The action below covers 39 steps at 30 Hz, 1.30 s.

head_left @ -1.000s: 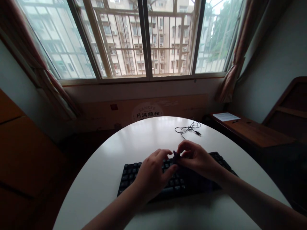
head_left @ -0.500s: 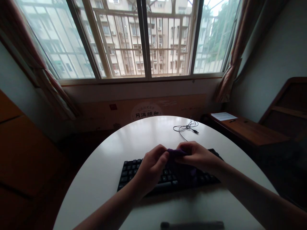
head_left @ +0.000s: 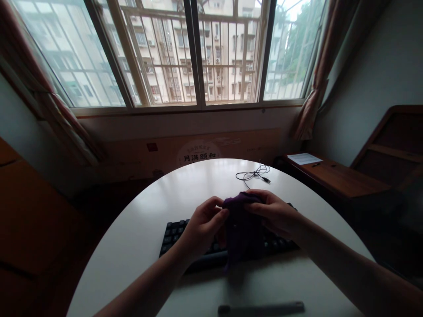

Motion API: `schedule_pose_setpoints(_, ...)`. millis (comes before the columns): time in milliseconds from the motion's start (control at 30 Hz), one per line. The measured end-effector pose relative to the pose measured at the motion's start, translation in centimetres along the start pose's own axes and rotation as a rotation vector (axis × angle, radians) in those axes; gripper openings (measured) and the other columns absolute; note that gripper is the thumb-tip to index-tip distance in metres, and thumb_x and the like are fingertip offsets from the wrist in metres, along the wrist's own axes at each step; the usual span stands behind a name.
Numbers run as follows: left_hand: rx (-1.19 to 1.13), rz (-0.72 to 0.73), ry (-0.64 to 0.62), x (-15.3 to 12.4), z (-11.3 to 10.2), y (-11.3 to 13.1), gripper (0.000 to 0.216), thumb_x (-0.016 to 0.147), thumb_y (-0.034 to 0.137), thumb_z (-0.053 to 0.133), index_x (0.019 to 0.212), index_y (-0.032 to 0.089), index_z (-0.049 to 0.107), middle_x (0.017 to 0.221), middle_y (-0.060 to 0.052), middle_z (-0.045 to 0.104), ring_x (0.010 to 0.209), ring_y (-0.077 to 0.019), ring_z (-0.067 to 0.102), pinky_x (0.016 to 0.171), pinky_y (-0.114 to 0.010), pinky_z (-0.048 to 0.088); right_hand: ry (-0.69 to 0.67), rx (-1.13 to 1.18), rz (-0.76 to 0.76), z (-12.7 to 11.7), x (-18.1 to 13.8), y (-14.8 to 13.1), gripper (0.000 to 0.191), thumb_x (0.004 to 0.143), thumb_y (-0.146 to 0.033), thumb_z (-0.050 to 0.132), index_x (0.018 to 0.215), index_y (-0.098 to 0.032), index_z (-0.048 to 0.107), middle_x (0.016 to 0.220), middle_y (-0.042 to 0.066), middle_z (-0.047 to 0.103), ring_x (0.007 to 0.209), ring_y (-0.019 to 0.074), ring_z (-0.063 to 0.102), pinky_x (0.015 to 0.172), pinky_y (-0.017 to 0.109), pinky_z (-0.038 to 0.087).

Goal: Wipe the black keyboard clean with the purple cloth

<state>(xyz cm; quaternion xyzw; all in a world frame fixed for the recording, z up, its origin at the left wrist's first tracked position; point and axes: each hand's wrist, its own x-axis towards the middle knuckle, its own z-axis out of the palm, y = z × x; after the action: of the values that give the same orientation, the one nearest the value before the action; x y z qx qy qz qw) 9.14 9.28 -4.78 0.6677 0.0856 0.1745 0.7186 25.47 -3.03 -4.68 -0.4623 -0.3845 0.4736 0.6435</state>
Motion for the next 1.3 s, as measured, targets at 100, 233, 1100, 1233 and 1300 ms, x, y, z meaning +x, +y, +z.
schedule_pose_setpoints(100,0.057,-0.004,0.010,0.2,-0.1,-0.1,0.036,0.079,0.050,0.067,0.088,0.019,0.052,0.059,0.005,0.057,0.038,-0.0084,0.052,0.036,-0.018,0.041,0.013,0.034,-0.001,-0.1,0.1,-0.3,0.030,0.069,-0.027,0.080,0.095,-0.018,0.069,0.085,0.002,0.067,0.074,0.0128,0.061,0.064,0.020,0.050)
schedule_pose_setpoints(233,0.244,0.046,0.146,0.8,-1.5,-0.2,0.028,0.083,0.045,0.059,0.085,0.018,0.052,0.060,0.004,0.057,0.044,-0.0096,0.053,0.042,-0.021,0.042,-0.070,0.054,0.043,-2.6,0.0,-0.4,0.025,0.070,-0.028,0.079,0.092,-0.020,0.070,0.080,0.001,0.067,0.067,0.0107,0.061,0.060,0.018,0.048)
schedule_pose_setpoints(1100,1.401,-0.053,0.154,1.9,-5.8,-3.4,0.028,0.088,0.034,0.050,0.109,0.020,0.062,0.109,-0.010,0.065,0.106,-0.0274,0.057,0.093,-0.040,0.044,0.183,-1.281,-0.546,-4.6,5.6,5.4,0.025,0.073,-0.015,0.073,0.094,-0.020,0.062,0.093,0.004,0.063,0.089,0.0208,0.056,0.079,0.035,0.045)
schedule_pose_setpoints(1233,1.406,-0.031,0.166,2.0,-5.6,-3.9,0.029,0.088,0.032,0.049,0.110,0.019,0.062,0.110,-0.010,0.066,0.107,-0.0269,0.057,0.094,-0.040,0.044,0.038,-1.362,-0.574,-4.4,5.0,5.0,0.014,0.075,-0.008,0.067,0.070,-0.021,0.063,0.077,0.001,0.066,0.081,0.0191,0.055,0.081,0.034,0.042)
schedule_pose_setpoints(1300,1.402,-0.027,0.155,2.0,-5.5,-4.1,0.029,0.089,0.032,0.047,0.111,0.019,0.062,0.111,-0.010,0.066,0.107,-0.0263,0.057,0.094,-0.040,0.044,-0.015,-1.351,-0.559,-4.2,4.8,4.9,0.015,0.076,-0.007,0.065,0.076,-0.022,0.068,0.078,0.001,0.069,0.082,0.0191,0.056,0.082,0.034,0.042)
